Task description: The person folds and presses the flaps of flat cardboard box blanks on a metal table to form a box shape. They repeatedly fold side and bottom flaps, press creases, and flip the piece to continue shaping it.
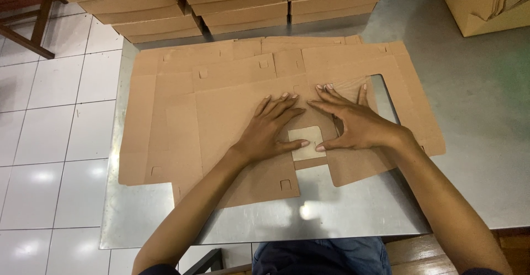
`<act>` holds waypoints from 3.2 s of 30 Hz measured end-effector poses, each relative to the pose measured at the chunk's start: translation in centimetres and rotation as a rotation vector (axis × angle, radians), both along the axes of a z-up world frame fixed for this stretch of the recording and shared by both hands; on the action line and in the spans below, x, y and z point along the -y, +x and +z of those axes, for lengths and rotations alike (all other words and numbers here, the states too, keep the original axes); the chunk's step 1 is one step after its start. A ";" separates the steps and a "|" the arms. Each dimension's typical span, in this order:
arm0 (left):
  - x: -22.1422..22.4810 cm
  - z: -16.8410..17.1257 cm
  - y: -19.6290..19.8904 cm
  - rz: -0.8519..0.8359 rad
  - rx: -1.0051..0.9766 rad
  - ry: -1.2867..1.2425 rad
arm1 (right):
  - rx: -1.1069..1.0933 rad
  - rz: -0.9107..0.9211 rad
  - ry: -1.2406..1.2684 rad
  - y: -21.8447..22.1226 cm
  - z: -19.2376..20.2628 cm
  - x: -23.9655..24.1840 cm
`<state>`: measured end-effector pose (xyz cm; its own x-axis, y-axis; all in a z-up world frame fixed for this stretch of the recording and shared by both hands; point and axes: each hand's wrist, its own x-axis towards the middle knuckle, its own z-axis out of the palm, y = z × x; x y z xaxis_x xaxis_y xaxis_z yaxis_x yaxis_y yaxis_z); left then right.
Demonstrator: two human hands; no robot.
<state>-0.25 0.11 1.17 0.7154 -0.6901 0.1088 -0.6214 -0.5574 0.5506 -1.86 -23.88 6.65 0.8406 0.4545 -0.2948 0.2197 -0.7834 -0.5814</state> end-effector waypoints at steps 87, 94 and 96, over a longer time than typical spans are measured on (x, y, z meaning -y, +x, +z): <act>6.4 0.9 7.7 0.178 0.031 0.604 | 0.454 -0.087 -0.001 0.8 -3.7 1.6; 5.2 1.0 -0.6 0.234 0.369 0.607 | 0.501 -0.047 0.027 1.3 -5.4 1.8; 4.3 2.8 -2.1 0.177 0.248 0.319 | 0.502 -0.052 0.022 1.2 -4.7 1.7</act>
